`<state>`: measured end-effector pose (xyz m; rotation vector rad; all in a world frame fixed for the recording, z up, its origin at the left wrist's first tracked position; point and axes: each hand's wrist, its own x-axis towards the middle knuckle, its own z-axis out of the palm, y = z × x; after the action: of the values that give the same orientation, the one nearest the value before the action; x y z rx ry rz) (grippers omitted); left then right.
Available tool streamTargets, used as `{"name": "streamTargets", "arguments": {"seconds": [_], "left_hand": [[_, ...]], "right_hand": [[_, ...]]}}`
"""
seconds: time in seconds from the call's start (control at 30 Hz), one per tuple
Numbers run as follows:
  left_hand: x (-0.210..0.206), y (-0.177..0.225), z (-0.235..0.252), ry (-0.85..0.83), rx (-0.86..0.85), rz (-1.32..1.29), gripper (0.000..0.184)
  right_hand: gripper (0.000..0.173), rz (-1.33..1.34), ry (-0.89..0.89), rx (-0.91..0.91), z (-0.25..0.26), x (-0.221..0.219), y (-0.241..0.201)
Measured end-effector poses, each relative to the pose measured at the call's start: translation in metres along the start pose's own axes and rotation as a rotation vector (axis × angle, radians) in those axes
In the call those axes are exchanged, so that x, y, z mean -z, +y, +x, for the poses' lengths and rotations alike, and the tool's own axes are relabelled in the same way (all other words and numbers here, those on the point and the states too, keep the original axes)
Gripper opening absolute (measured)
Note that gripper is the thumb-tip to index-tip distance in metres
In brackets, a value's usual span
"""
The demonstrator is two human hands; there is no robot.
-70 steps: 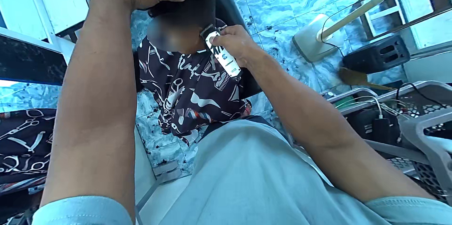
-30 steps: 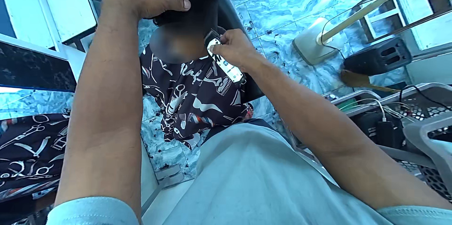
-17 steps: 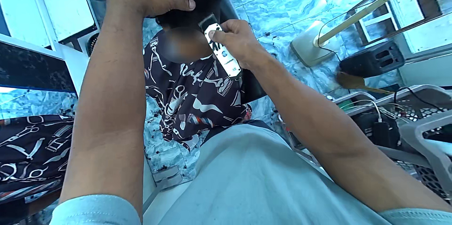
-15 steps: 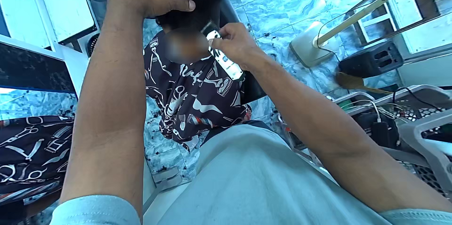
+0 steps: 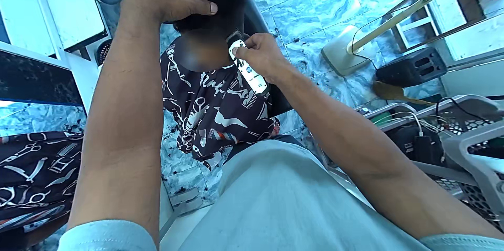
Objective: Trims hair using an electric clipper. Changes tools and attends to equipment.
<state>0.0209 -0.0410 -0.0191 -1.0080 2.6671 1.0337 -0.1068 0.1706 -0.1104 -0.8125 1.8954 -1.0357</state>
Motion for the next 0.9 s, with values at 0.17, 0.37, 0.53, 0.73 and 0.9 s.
{"name": "streamTargets", "arguments": {"seconds": [0.17, 0.37, 0.53, 0.73, 0.9], "left_hand": [[-0.002, 0.004, 0.003, -0.001, 0.008, 0.011, 0.058], [-0.006, 0.013, 0.006, 0.018, 0.024, 0.075, 0.064], [-0.008, 0.014, 0.012, 0.03, -0.004, 0.13, 0.064], [-0.009, 0.02, 0.013, 0.036, -0.042, 0.123, 0.054], [-0.01, 0.026, 0.013, 0.032, -0.031, 0.123, 0.056]], "right_hand": [[0.038, -0.158, 0.047, -0.002, -0.005, 0.004, -0.004], [0.041, -0.336, 0.071, 0.022, -0.015, 0.01, -0.024], [0.042, -0.429, 0.076, 0.061, -0.019, 0.006, -0.037], [0.041, -0.467, 0.112, 0.016, -0.017, 0.01, -0.031], [0.04, -0.49, 0.102, 0.074, -0.021, 0.004, -0.044]]}}
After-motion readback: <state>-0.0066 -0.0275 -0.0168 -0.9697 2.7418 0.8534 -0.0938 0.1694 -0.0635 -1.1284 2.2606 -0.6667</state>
